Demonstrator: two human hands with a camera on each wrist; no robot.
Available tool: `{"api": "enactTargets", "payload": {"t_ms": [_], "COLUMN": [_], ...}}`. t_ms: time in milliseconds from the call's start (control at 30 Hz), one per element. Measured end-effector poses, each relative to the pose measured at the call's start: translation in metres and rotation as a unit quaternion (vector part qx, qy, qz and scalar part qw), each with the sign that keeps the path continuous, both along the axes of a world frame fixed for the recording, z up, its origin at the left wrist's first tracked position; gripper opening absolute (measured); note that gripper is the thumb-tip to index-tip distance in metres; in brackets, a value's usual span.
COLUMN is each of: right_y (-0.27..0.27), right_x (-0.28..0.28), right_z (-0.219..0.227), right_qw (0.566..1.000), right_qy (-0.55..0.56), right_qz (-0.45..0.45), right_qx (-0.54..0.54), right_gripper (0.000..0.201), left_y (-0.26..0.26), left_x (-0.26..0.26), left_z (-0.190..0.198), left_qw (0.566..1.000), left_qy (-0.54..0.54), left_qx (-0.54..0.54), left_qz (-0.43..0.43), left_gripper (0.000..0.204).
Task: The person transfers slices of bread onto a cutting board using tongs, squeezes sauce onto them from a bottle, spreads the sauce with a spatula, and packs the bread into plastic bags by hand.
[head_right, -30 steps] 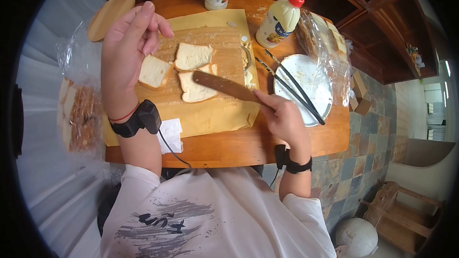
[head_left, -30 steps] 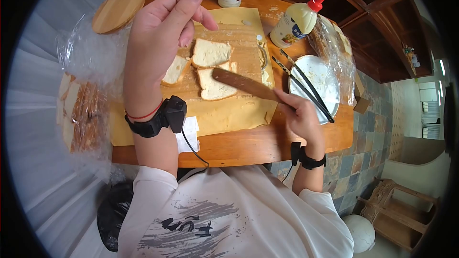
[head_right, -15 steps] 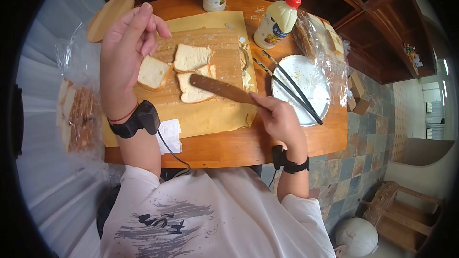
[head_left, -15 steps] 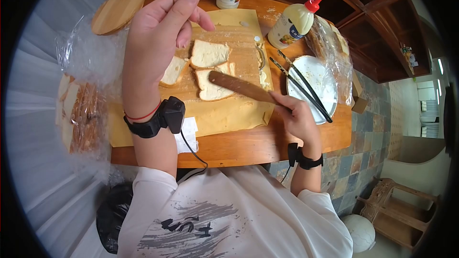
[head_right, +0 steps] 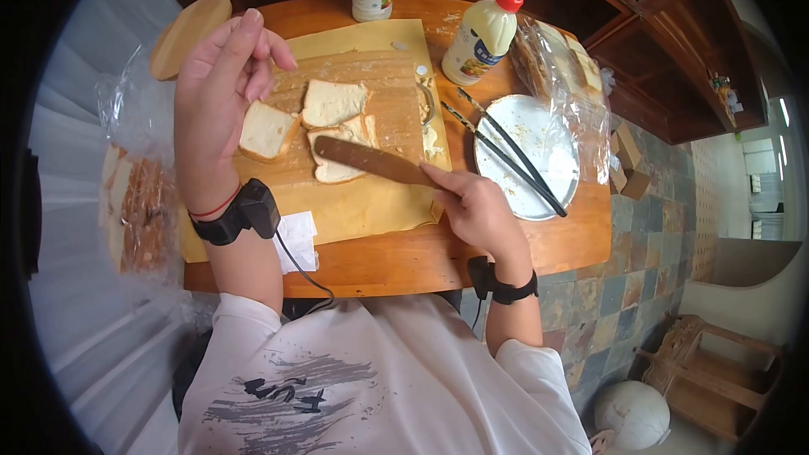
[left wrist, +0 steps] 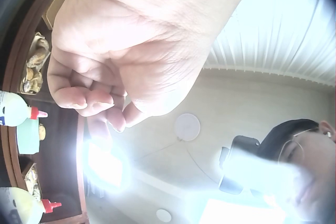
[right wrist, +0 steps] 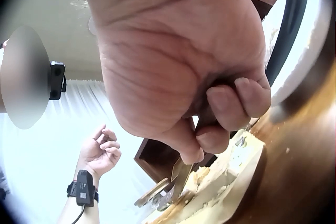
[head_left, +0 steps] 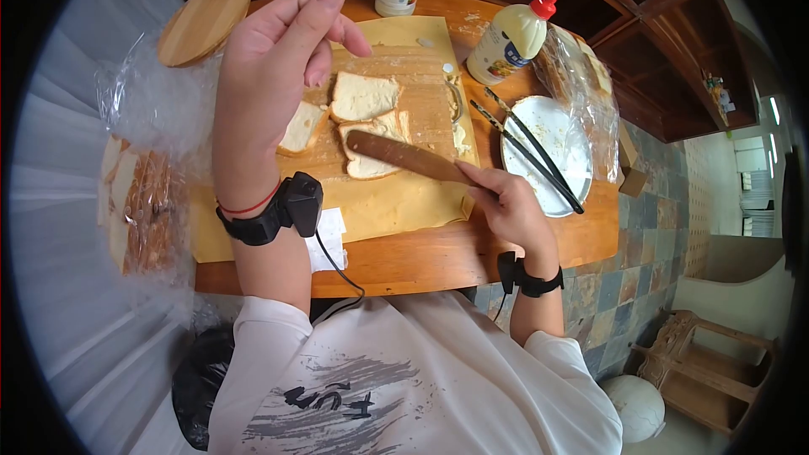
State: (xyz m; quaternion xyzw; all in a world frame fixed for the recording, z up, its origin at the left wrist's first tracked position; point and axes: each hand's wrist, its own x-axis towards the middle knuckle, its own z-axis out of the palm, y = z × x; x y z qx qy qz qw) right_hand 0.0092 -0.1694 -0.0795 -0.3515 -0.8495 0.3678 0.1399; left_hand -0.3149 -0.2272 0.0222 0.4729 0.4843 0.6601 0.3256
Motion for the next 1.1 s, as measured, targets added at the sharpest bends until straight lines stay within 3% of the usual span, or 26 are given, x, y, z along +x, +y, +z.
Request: {"api": "enactTargets", "payload": {"t_ms": [233,300,367,500,633,767,900,967,1100], "right_y": [0.02,0.014,0.007,-0.001,0.009,0.014,0.004,-0.001,0.004], "right_x": [0.029,0.022,0.013,-0.001,0.019,0.036,0.027,0.02,0.03], "right_z": [0.001,0.006,0.006,0.004,0.005,0.01,0.009,0.003,0.003], "right_qw": [0.992,0.992,0.997,0.999,0.997,0.995,0.995,0.997,0.995], "right_qy": [0.033,0.045,0.048,-0.02,-0.01,-0.005,-0.002,-0.004,-0.006], "right_qz": [-0.112,-0.11,-0.043,0.023,-0.062,-0.078,-0.052,0.022,-0.037], "right_qx": [0.049,0.044,-0.031,-0.019,-0.045,-0.06,-0.091,-0.072,-0.097], "right_gripper": [0.038,0.038,0.04,0.042,0.043,0.043,0.043,0.043,0.042], "left_y": [-0.001,-0.001,0.0,0.001,-0.002,-0.002,-0.002,-0.001,-0.002], "left_x": [0.0,0.001,0.0,-0.003,-0.004,-0.004,-0.002,-0.001,-0.001], "left_z": [0.001,0.001,0.001,-0.002,0.0,0.0,0.002,0.001,0.001], "left_qw": [1.0,1.0,1.0,1.0,1.0,1.0,1.0,1.0,1.0], "left_qy": [0.014,0.013,0.014,-0.011,-0.011,-0.02,0.003,0.017,0.015], "left_qx": [0.004,0.003,0.003,0.018,0.016,0.02,0.012,0.009,0.009], "left_qz": [0.01,0.009,0.008,-0.014,0.002,0.002,0.003,0.004,0.001], "left_gripper": [0.035,0.035,0.035,0.035,0.036,0.036,0.035,0.034,0.035]}}
